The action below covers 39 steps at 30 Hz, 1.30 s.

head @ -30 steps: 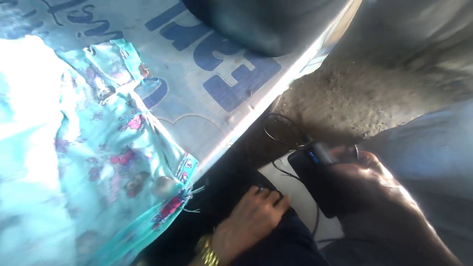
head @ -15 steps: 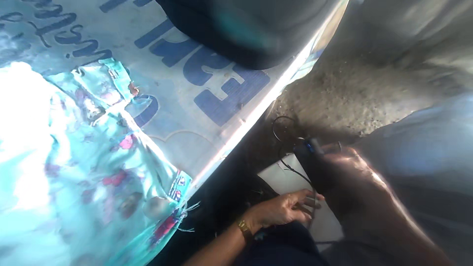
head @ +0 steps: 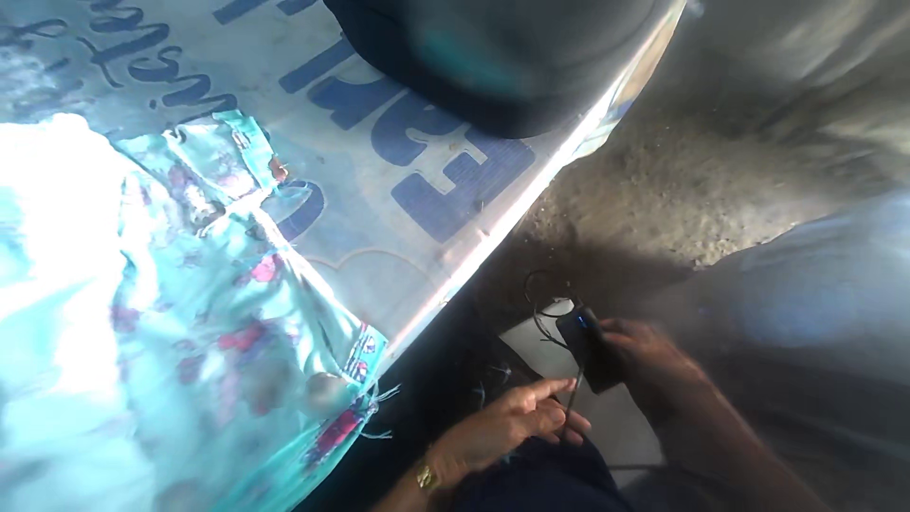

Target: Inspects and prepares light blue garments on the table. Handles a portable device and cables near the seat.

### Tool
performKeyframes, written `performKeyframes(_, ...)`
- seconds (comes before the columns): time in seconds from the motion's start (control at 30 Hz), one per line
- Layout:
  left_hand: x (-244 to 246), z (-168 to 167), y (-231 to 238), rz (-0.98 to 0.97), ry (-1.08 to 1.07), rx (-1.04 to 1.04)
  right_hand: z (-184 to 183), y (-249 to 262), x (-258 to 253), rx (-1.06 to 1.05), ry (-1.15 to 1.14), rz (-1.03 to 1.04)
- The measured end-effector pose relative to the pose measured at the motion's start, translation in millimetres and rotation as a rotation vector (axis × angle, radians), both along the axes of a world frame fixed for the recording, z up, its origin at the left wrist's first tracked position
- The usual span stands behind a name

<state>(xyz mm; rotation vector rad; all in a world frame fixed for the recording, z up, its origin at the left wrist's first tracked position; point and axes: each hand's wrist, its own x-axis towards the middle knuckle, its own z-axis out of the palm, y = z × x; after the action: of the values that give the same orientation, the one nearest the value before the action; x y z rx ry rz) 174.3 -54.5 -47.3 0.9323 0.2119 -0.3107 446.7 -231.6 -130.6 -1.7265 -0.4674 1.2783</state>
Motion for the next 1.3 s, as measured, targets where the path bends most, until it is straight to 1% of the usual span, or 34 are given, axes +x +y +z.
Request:
performKeyframes(0.1,1.9,0.9,-8.9,-0.061,-0.042,0.126,-15.1,-9.8,-10.6,-0.045,0.022,0.019)
performKeyframes(0.2,5.3,0.2,-16.9,-0.135,-0.058,0.229,-25.8,-20.5,-15.6,-0.048,0.047,-0.015)
performKeyframes(0.27,5.9,1.5,-19.7,-0.183,-0.083,0.273,-28.6,-27.2,-18.3,-0.036,0.068,-0.061)
performKeyframes(0.37,5.4,8.6,-24.5,-0.25,-0.193,0.33,-29.6,-40.6,-24.2,-0.023,0.089,-0.112)
performKeyframes(0.47,2.9,13.2,-29.1,-0.276,-0.286,0.361,-27.9,-50.2,-30.4,-0.06,0.066,-0.096)
performKeyframes(0.53,-1.0,14.5,-29.4,-0.224,-0.274,0.308,-25.4,-49.1,-35.6,-0.063,0.064,-0.077)
performKeyframes(0.57,-3.1,13.7,-29.1,-0.168,-0.254,0.251,-23.1,-45.9,-37.4,-0.059,0.057,-0.064)
performKeyframes(0.7,-12.2,7.6,-22.0,0.143,-0.201,0.002,-10.8,-17.3,-37.2,-0.042,0.006,-0.027)
performKeyframes(0.77,-17.1,3.9,-16.9,0.268,-0.221,-0.026,-7.8,0.9,-32.1,-0.026,-0.029,-0.014)
performKeyframes(0.83,-23.3,2.9,-12.7,0.336,-0.198,-0.017,-1.4,18.5,-26.5,-0.047,-0.072,0.023)
performKeyframes(0.93,-35.3,2.8,-9.3,0.312,-0.108,0.01,-4.0,30.6,-20.0,-0.055,-0.093,0.072)
performKeyframes(1.03,-44.8,4.5,-9.3,0.254,-0.019,0.089,-10.9,27.3,-23.5,-0.085,-0.087,0.11)
performKeyframes(1.2,-62.2,2.7,-10.0,0.218,-0.014,0.239,-18.3,6.2,-40.8,-0.134,-0.045,0.086)
performKeyframes(1.3,-73.5,1.2,-5.3,0.242,0.006,0.279,-16.0,-6.8,-48.9,-0.172,-0.04,0.063)
